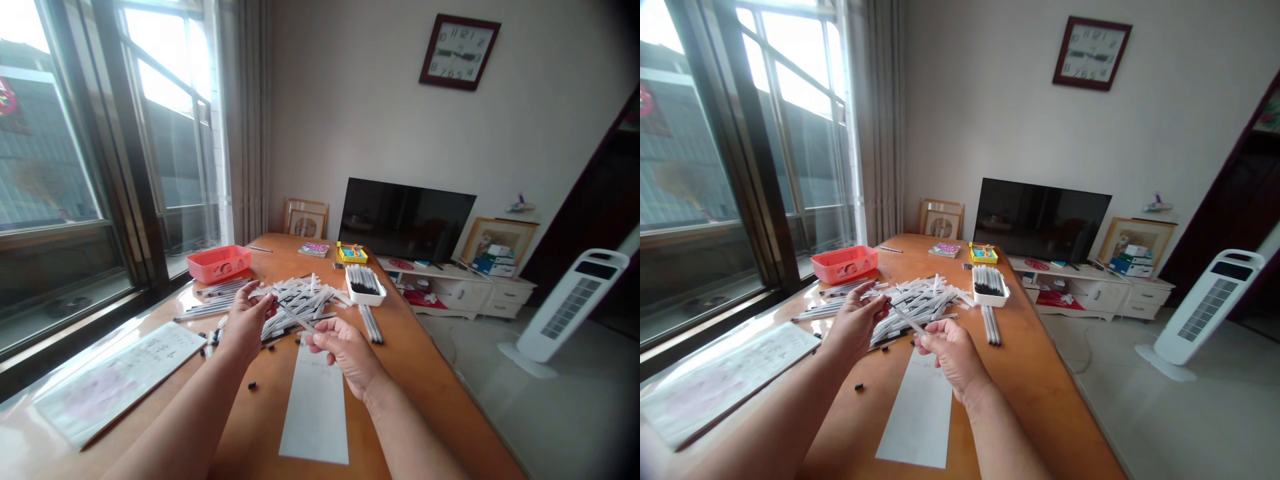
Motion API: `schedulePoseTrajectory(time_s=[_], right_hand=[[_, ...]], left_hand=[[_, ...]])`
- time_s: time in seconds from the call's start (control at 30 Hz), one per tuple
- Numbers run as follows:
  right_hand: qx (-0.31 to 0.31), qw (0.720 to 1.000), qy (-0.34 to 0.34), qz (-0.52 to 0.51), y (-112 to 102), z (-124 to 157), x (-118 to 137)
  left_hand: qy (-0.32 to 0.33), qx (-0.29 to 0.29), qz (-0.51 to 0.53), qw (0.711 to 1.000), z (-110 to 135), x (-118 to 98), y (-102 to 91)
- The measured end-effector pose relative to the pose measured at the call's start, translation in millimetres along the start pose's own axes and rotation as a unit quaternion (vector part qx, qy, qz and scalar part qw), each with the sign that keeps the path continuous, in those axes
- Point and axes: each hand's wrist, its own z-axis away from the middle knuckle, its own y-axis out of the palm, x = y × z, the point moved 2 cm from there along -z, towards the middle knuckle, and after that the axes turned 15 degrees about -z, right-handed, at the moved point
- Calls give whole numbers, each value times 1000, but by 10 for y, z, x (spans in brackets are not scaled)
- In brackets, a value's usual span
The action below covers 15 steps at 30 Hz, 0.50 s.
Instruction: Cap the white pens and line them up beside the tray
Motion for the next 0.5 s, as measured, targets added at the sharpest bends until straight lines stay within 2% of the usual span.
schedulePoseTrajectory(time_s=[0.23,0.5], right_hand=[[11,998,-10,53,38,11,-12],[-3,998,-36,47,-9,-36,-39]], left_hand=[[8,98,-46,994,114,9,113],[23,161,-133,978,238,-52,195]])
